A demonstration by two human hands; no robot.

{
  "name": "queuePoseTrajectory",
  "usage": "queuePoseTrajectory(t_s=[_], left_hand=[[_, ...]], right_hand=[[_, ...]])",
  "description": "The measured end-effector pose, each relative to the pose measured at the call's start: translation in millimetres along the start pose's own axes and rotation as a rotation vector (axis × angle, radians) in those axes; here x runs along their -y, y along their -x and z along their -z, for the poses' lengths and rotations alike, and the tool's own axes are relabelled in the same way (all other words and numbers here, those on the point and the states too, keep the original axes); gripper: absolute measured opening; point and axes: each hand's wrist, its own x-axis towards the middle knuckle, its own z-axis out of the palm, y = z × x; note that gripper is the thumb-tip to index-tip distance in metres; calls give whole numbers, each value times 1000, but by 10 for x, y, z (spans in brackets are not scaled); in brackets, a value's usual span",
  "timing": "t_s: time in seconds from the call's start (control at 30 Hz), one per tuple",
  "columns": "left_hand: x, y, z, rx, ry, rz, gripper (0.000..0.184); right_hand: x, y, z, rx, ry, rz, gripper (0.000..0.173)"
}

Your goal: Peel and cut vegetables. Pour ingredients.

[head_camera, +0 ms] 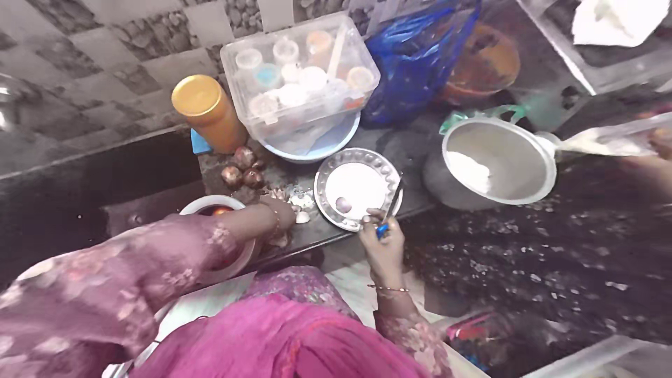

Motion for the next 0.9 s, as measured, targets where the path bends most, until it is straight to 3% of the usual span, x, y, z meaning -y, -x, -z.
queuePoseTrajectory(t_s=[0.1, 0.17, 0.23, 0.3, 0.4, 0.7, 0.8, 0.87, 0.9], left_hand=[[-163, -24, -88, -111, 127, 157, 6], [-211, -73, -130, -114, -80, 110, 11], [-310, -193, -124, 112, -352, 151, 29], [-353, -243, -156, 238, -490, 169, 30], [-440, -152, -106, 235, -530, 95, 19], [-541, -134, 30, 357, -540, 59, 35], [-830, 115, 261, 385, -487, 85, 39], [-623, 112, 229, 315, -483, -85, 42], [-220, -27, 73, 125, -488, -378, 45]], right_hand=[[20, 111, -74, 13, -66, 15, 26], [2, 183, -41, -13, -78, 18, 26], [-20, 239, 36, -48, -70, -4, 28], [-61, 285, 142, -91, -55, -26, 29], [-123, 336, 319, -157, -19, -48, 29], [-197, 436, 394, -220, -11, -97, 30], [-137, 413, 303, -166, 5, -121, 29], [-108, 388, 225, -113, 15, -139, 29], [-108, 373, 184, -84, 16, -142, 28]])
